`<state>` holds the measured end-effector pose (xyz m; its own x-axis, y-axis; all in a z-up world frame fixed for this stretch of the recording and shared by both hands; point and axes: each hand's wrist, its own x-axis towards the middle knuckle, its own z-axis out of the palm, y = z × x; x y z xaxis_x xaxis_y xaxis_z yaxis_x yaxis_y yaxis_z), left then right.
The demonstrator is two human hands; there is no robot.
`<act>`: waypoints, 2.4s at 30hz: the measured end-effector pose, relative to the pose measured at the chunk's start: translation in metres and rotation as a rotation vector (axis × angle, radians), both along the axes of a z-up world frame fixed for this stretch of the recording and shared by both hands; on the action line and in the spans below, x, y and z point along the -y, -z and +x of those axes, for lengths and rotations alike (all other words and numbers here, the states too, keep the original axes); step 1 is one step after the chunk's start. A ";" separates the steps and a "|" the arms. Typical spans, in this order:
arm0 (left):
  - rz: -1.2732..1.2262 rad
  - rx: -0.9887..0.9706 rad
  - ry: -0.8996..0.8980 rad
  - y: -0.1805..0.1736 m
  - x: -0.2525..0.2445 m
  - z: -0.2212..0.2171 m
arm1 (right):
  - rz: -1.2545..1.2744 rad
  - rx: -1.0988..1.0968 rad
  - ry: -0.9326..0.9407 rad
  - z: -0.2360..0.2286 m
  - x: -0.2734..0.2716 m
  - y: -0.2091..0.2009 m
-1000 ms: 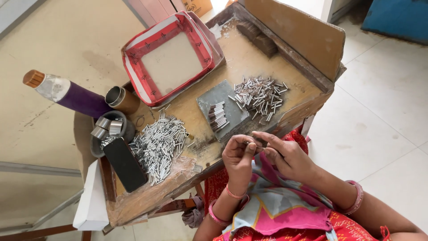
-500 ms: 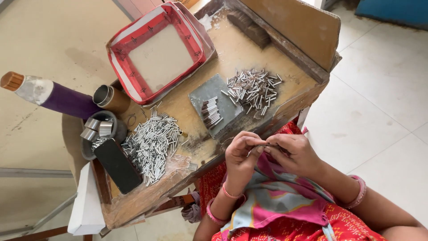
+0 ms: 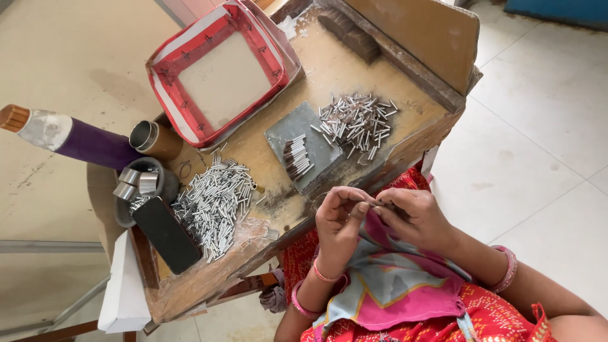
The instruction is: The person sits at a workbench and repeatedly picks small metal rods and brass tubes, inserting rods into the tubes by hand to build small assemblies. Finished assemblies are placed in rows on a flat stone block, with loose parts kept in piles and a bowl on the bench.
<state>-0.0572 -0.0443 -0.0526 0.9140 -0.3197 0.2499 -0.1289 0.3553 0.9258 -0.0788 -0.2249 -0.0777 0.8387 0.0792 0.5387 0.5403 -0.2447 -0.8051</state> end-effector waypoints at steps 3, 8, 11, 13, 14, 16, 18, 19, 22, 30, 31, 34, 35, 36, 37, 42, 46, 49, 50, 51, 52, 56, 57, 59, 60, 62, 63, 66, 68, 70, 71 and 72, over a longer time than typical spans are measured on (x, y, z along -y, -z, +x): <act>0.061 0.068 0.070 -0.005 0.002 0.001 | -0.042 0.038 -0.044 0.000 0.003 -0.001; 0.006 -0.053 0.100 0.016 -0.007 0.005 | -0.154 0.108 -0.087 0.001 0.010 0.009; 0.021 -0.037 0.083 0.020 -0.008 0.006 | -0.099 0.118 -0.096 -0.001 0.006 0.002; 0.022 0.027 0.085 0.015 -0.005 0.007 | -0.029 0.065 -0.092 -0.002 0.004 0.001; 0.031 0.045 0.084 0.011 -0.004 0.006 | -0.023 0.059 -0.055 -0.002 0.004 0.004; 0.042 0.061 0.083 0.005 -0.002 0.002 | -0.015 0.053 -0.018 -0.003 0.003 0.007; 0.085 -0.010 0.026 -0.001 -0.001 -0.002 | -0.015 0.089 -0.069 -0.002 0.003 0.004; 0.083 -0.007 0.024 0.000 -0.002 -0.002 | -0.017 0.092 -0.071 -0.002 0.003 0.004; 0.106 0.050 -0.005 0.005 -0.005 -0.004 | -0.038 0.062 -0.095 -0.003 0.003 0.006; 0.105 0.053 0.067 -0.010 -0.004 -0.002 | -0.094 0.130 -0.078 0.006 0.003 0.004; 0.101 0.058 0.070 -0.006 -0.006 0.001 | -0.098 0.135 -0.075 0.012 0.007 0.002; 0.344 0.235 -0.143 -0.004 -0.012 0.012 | -0.070 0.072 -0.101 0.036 0.019 -0.010; 0.499 0.498 -0.357 -0.011 -0.013 0.020 | -0.230 0.136 0.015 0.048 0.024 -0.018; 0.649 0.756 -0.575 -0.016 -0.015 0.025 | -0.392 0.197 0.129 0.060 0.029 -0.026; 0.645 0.756 -0.579 -0.020 -0.019 0.034 | -0.396 0.200 0.128 0.069 0.033 -0.026; 1.014 0.796 -0.801 -0.042 -0.033 0.069 | -0.794 0.066 0.077 0.098 0.043 -0.037; 1.025 0.728 -0.825 -0.038 -0.028 0.071 | -0.837 -0.041 0.032 0.102 0.040 -0.039; 0.903 0.784 -0.851 -0.029 -0.017 0.063 | -0.935 -0.143 0.077 0.103 0.035 -0.040; 0.843 0.804 -0.749 -0.024 -0.013 0.060 | -0.889 -0.150 0.085 0.104 0.033 -0.041; 0.782 0.822 -0.647 -0.019 -0.010 0.057 | -0.844 -0.158 0.093 0.105 0.031 -0.041; 0.779 0.818 -0.657 -0.020 -0.005 0.056 | -0.851 -0.154 0.087 0.106 0.030 -0.038; 0.890 1.134 -0.467 -0.019 0.009 0.059 | -0.517 -0.111 -0.037 0.112 0.030 -0.022; 0.933 1.200 -0.466 -0.017 0.010 0.063 | -0.352 -0.102 -0.127 0.114 0.031 -0.016; 0.912 1.158 -0.479 -0.016 0.007 0.068 | -0.356 -0.135 -0.094 0.113 0.027 -0.015; 0.890 1.119 -0.485 -0.016 0.006 0.071 | -0.355 -0.168 -0.056 0.114 0.025 -0.015; 0.841 1.052 -0.526 -0.028 0.004 0.068 | -0.249 -0.220 -0.088 0.101 0.014 -0.032; 0.793 0.987 -0.554 -0.034 0.003 0.067 | -0.135 -0.279 -0.114 0.095 0.009 -0.040; 0.607 0.745 -0.608 -0.034 -0.002 0.064 | -0.140 0.046 -0.073 0.078 -0.007 -0.047; 0.218 0.377 -0.419 -0.009 -0.006 0.072 | -0.199 0.104 -0.057 0.070 -0.012 -0.044; -0.170 0.021 -0.209 0.002 -0.010 0.074 | -0.257 0.165 -0.036 0.062 -0.015 -0.045; -0.215 0.018 -0.183 0.002 -0.011 0.072 | -0.285 0.144 -0.021 0.059 -0.016 -0.047; -0.256 0.016 -0.150 0.002 -0.012 0.071 | -0.311 0.122 0.001 0.055 -0.016 -0.049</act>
<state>0.0133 -0.0322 -0.0542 0.9416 -0.1059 0.3196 -0.2113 0.5532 0.8058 -0.0242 -0.2087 -0.0290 0.7693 0.2549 0.5858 0.6282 -0.4686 -0.6211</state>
